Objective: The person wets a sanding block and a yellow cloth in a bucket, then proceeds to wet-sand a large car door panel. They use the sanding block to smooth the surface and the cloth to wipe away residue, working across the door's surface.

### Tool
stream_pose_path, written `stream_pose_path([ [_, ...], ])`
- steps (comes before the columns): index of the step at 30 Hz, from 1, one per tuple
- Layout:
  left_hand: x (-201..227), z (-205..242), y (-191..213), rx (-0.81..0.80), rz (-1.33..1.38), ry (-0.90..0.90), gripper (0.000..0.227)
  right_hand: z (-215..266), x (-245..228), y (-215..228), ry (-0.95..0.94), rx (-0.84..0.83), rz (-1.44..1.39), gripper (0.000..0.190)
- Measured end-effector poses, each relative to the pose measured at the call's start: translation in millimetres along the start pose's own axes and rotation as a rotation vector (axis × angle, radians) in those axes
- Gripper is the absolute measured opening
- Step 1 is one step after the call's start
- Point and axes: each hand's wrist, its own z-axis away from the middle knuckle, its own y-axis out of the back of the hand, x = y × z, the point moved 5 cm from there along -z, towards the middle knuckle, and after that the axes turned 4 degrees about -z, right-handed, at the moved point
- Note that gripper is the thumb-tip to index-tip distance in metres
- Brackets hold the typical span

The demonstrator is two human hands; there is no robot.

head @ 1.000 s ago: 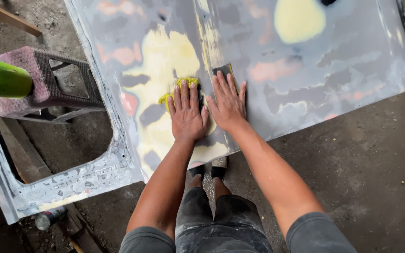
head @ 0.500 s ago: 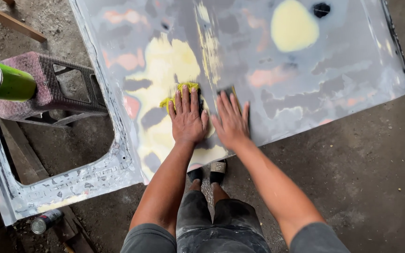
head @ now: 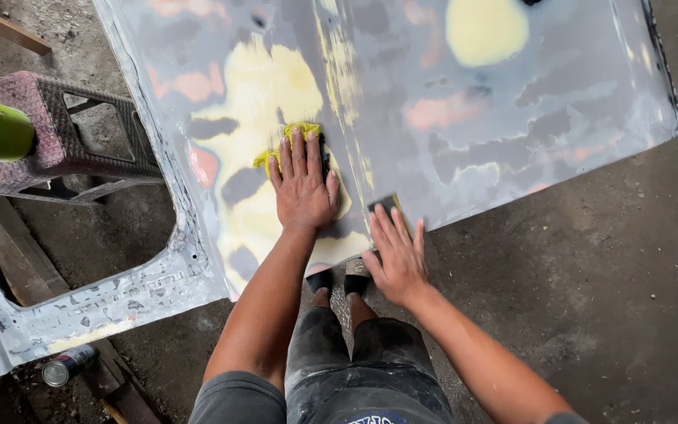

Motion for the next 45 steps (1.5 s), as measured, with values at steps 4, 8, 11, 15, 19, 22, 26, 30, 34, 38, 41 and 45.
stream_pose_path([
  [4, -1.7, -0.4, -3.3, -0.020, 0.009, 0.006, 0.079, -108.2, -3.7, 11.6, 0.025, 0.052, 0.008, 0.071],
  [8, -2.4, 2.0, -1.8, -0.016, 0.012, -0.005, 0.079, -152.5, -3.9, 15.5, 0.008, 0.088, -0.020, 0.071],
  [11, -0.5, -1.4, -1.3, -0.010, 0.028, -0.012, 0.080, -108.9, -5.6, 14.9, 0.040, 0.099, -0.032, 0.071],
  [15, -1.6, 0.5, -2.4, -0.008, 0.036, -0.005, 0.079, -14.0, -6.7, 8.1, 0.041, 0.017, -0.032, 0.071],
  [19, 0.4, -1.8, -3.4, -0.004, 0.013, -0.010, 0.079, -40.7, 2.0, 7.0, 0.043, 0.002, -0.006, 0.071],
  [22, -2.9, -0.4, -5.4, -0.030, 0.052, 0.005, 0.081, -114.4, 1.0, 13.0, 0.048, 0.039, -0.006, 0.069],
  [26, -3.3, 1.2, -5.7, -0.010, 0.027, -0.010, 0.080, -172.7, -1.8, 23.3, 0.001, 0.071, -0.006, 0.067],
  [30, -3.1, 0.6, -5.1, -0.018, 0.030, 0.003, 0.081, -119.7, -8.0, 19.5, 0.013, 0.055, -0.024, 0.068],
  [34, -2.7, 0.0, -2.5, -0.023, 0.020, 0.002, 0.079, -29.8, -1.4, 0.9, 0.026, 0.031, -0.022, 0.071],
  [38, -1.4, -0.7, -2.6, -0.016, 0.027, -0.007, 0.079, -40.5, 0.8, 2.5, 0.029, 0.024, 0.002, 0.073],
  [41, -4.9, -0.8, -1.3, -0.018, 0.031, -0.002, 0.078, -72.1, -3.0, 11.3, 0.036, 0.043, -0.025, 0.077],
  [45, -1.9, 0.8, -1.4, -0.018, 0.027, -0.001, 0.079, -68.6, 12.3, 28.6, 0.036, 0.130, -0.137, 0.085],
])
